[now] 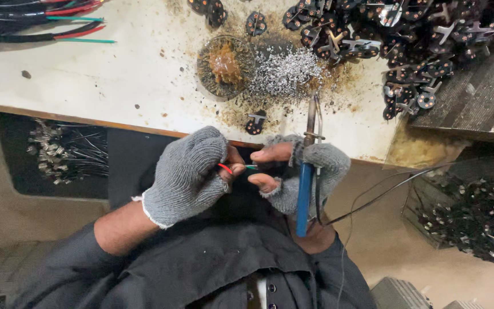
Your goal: The person solders colored wires onto the terminals of black plug connectors at a workbench. They dip wire ends into flux, apply the soldering iron with solder to attach each wire, and set finished connectors aside while drawing new wires and connector bodies from piles on the bench.
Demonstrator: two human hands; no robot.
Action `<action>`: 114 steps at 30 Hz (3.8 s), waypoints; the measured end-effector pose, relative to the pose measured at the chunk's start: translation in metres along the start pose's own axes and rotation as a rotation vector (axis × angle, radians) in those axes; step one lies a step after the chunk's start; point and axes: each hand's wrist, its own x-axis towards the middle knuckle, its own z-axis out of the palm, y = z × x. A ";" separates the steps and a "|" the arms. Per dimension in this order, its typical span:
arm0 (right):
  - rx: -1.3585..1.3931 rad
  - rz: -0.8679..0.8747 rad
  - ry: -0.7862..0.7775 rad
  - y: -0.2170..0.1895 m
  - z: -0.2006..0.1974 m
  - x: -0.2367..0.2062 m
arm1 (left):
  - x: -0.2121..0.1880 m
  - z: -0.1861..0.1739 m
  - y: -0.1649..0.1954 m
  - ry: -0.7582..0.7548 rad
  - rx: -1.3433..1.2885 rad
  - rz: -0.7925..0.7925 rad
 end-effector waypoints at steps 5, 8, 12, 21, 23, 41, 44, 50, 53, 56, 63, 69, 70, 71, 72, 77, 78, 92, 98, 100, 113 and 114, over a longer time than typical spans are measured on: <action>0.087 -0.005 0.013 -0.004 -0.001 -0.001 | 0.004 -0.003 -0.001 -0.051 0.065 -0.013; 0.024 -0.069 -0.001 -0.001 0.000 -0.001 | 0.000 -0.006 -0.003 -0.056 -0.008 -0.024; 0.109 -0.051 0.044 -0.001 0.012 0.002 | -0.004 -0.002 -0.006 0.035 0.090 0.114; -0.316 -0.047 0.221 -0.003 -0.004 0.042 | 0.040 -0.045 -0.004 0.334 0.511 0.065; -0.289 -0.063 0.242 0.000 -0.003 0.044 | 0.051 -0.047 -0.006 0.328 0.419 0.007; -0.606 -0.046 0.016 0.002 -0.035 0.057 | 0.078 -0.025 0.000 0.300 0.384 -0.070; -0.595 -0.076 0.012 0.001 -0.036 0.059 | 0.082 -0.022 0.003 0.294 0.460 -0.071; -0.663 -0.164 -0.086 -0.015 -0.037 0.057 | 0.059 -0.024 0.032 0.206 0.311 -0.019; -0.458 -0.109 -0.048 -0.021 -0.042 0.052 | 0.050 -0.006 0.034 0.052 0.244 -0.052; -0.114 0.121 -0.023 -0.024 -0.055 0.035 | 0.043 0.016 0.026 -0.030 0.364 -0.049; -0.534 -0.074 -0.050 0.013 -0.062 -0.004 | 0.029 0.026 0.017 -0.042 0.477 -0.059; -0.551 -0.168 -0.067 0.018 -0.060 -0.017 | 0.033 0.023 0.021 -0.080 0.506 -0.090; -0.494 -0.197 -0.030 0.016 -0.059 -0.017 | 0.033 0.022 0.021 -0.092 0.518 -0.104; -0.485 -0.186 -0.049 0.013 -0.058 -0.016 | 0.033 0.022 0.021 -0.104 0.531 -0.117; -0.476 -0.176 -0.066 0.010 -0.058 -0.016 | 0.032 0.021 0.021 -0.115 0.544 -0.129; -0.437 -0.116 -0.100 -0.005 -0.056 -0.018 | 0.030 0.019 0.020 -0.122 0.540 -0.135; -0.431 -0.126 -0.102 -0.005 -0.056 -0.018 | 0.030 0.018 0.020 -0.119 0.525 -0.130; -0.507 -0.218 -0.108 0.007 -0.046 -0.007 | 0.033 0.014 0.013 -0.059 0.559 -0.102; -0.466 -0.206 -0.142 0.005 -0.044 0.008 | 0.041 0.008 0.009 -0.070 0.564 -0.099; -0.537 -0.281 -0.203 0.009 -0.045 0.013 | 0.042 0.006 0.007 -0.058 0.553 -0.095; -0.530 -0.432 -0.257 0.015 -0.042 0.015 | 0.043 0.001 0.003 -0.059 0.558 -0.075; -0.533 -0.427 -0.247 0.016 -0.042 0.015 | 0.042 0.001 0.003 -0.057 0.559 -0.072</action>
